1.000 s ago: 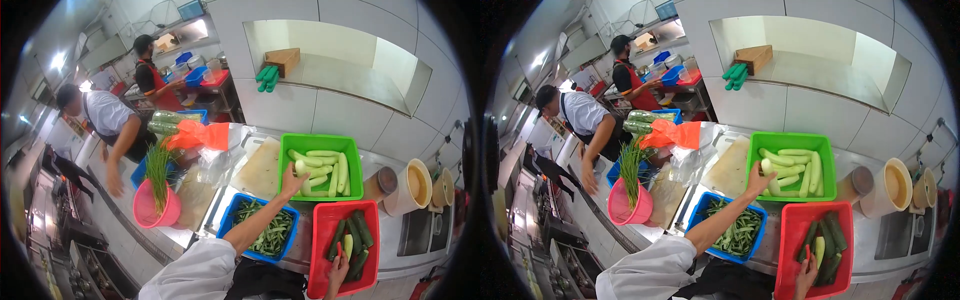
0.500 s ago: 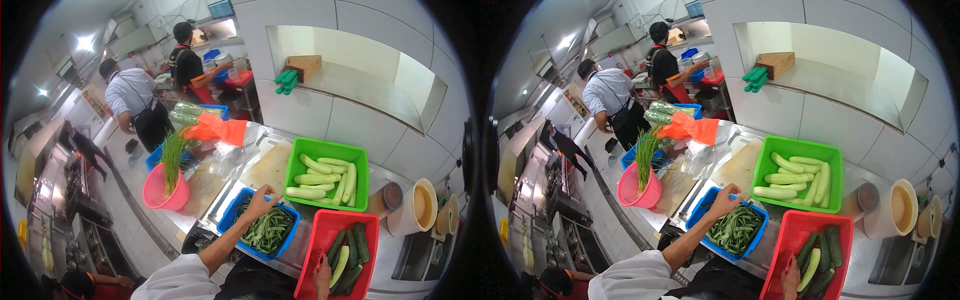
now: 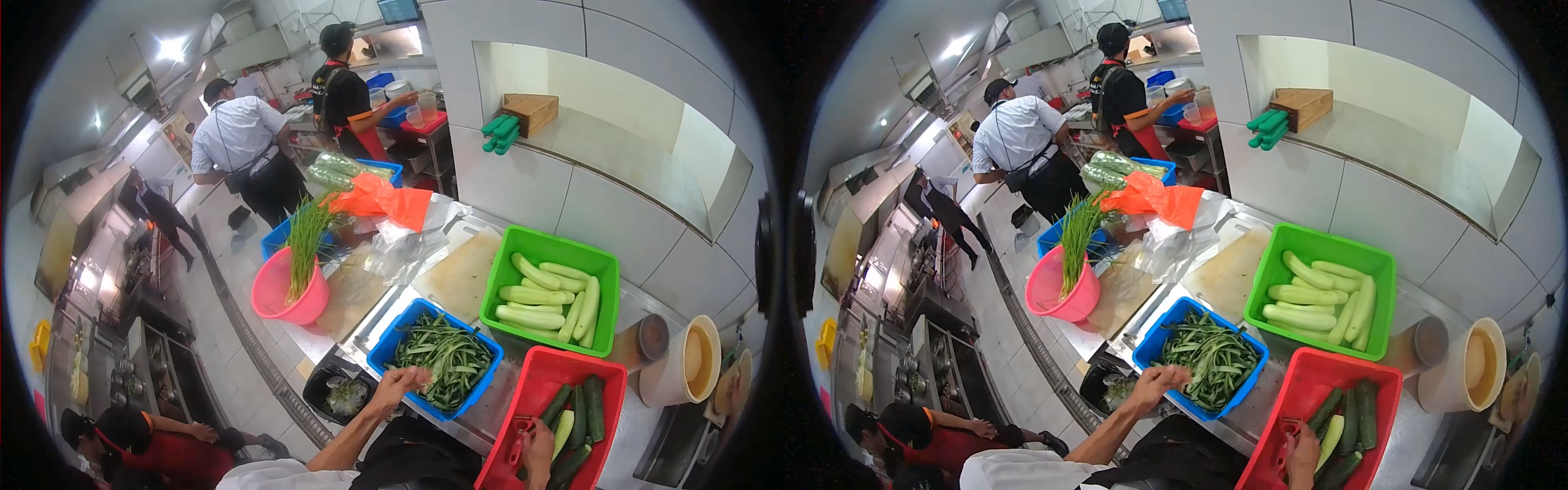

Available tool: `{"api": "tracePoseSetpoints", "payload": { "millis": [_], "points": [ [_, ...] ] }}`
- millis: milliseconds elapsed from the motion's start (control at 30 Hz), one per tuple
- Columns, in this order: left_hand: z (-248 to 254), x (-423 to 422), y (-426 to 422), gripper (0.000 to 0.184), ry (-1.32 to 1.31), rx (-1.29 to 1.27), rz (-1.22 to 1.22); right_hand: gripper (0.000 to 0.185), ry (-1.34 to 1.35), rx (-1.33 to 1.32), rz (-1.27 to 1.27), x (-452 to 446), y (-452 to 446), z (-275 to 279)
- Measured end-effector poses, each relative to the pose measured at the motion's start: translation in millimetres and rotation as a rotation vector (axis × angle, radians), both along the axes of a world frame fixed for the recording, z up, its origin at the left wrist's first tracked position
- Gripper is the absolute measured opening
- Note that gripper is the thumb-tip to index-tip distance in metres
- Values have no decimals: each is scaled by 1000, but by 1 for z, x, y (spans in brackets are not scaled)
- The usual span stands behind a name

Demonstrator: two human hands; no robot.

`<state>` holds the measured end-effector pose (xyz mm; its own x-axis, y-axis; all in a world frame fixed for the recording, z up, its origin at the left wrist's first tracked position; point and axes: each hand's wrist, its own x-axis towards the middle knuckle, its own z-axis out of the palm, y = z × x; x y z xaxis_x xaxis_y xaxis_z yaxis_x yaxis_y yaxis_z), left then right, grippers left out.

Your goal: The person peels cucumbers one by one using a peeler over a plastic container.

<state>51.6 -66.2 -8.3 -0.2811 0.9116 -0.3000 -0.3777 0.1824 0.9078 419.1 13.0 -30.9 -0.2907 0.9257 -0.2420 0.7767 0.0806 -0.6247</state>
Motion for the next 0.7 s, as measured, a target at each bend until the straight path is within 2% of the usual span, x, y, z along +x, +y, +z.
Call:
{"api": "tracePoseSetpoints", "payload": {
  "millis": [33, 67, 133, 200, 233, 300, 367, 533, 567, 633, 700],
  "points": [
    [34, 12, 6, 45, -6, 77, -45, 31, 36, 98, 10, 1, 2, 5],
    [46, 12, 13, 45, -7, 77, -46, 26, 73, 197, 20, 0, 4, 11],
    [60, 13, 21, 62, -432, 183, -54, 22, 71, 170, -33, -7, 6, 34],
    [72, 15, 29, 66, -532, 235, -135, 18, 74, 150, -87, -23, 6, 61],
    [77, 15, 32, 71, -627, 285, -210, 16, 222, 228, -177, -37, 4, 73],
    [82, 15, 36, 72, -616, 305, -241, 13, 431, 355, -277, -61, -4, 88],
    [87, 11, 32, 72, -591, 326, -289, 13, 402, 373, -193, -68, -10, 93],
    [74, -21, -23, 63, -167, 184, -232, 12, 344, 408, -54, -83, -38, 91],
    [66, -29, -43, 58, -44, 110, -195, 13, 319, 368, -57, -84, -47, 91],
    [22, -42, -90, 50, 15, -86, -99, 13, 311, 405, -9, -87, -65, 87],
    [-10, -37, -149, 59, 183, -210, -304, 17, 264, 423, 90, -82, -81, 75]
  ]
}}
